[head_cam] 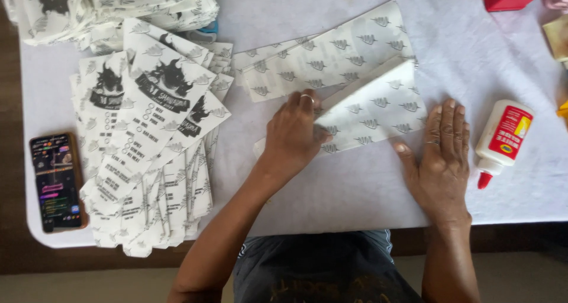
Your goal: The person repeatedly applies glue to the edge of printed paper pouches and folds them shut to seal. They handle each pouch one at a time, pressing the glued edge to secure it, and stack the finished pouches on the table.
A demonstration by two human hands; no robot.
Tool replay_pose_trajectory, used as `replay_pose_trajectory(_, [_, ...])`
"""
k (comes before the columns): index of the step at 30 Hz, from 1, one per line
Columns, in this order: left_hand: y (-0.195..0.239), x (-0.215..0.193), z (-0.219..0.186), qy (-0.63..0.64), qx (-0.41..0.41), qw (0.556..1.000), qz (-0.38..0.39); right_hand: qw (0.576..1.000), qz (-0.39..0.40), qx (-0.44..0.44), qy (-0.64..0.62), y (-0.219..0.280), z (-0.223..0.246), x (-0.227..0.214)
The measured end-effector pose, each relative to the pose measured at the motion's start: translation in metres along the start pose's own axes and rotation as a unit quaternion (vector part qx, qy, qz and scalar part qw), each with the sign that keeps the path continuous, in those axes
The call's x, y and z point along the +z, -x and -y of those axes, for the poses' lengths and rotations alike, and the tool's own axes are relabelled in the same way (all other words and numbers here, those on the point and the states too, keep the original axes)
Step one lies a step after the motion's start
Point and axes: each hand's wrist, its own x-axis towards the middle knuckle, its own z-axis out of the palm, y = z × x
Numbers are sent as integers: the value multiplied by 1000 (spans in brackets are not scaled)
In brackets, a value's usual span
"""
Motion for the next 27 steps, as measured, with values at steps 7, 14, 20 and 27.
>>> replay_pose_trajectory(7, [17,-25,24,-43,2,998,37,1000,10,11,-21,-4,15,-9])
replay_pose_trajectory(14, [110,-167,73,-484,40,774,-407,999,20,21,-26,-1,5,-3])
replay_pose_trajectory(20, [123,-119,116,-535,-121,802,-238,999,-13,-5,-33,6,-3,-6])
replay_pose_trajectory(27, [83,-24,43,108,96,956,-255,970,-182,158,-34,29,-88,-30])
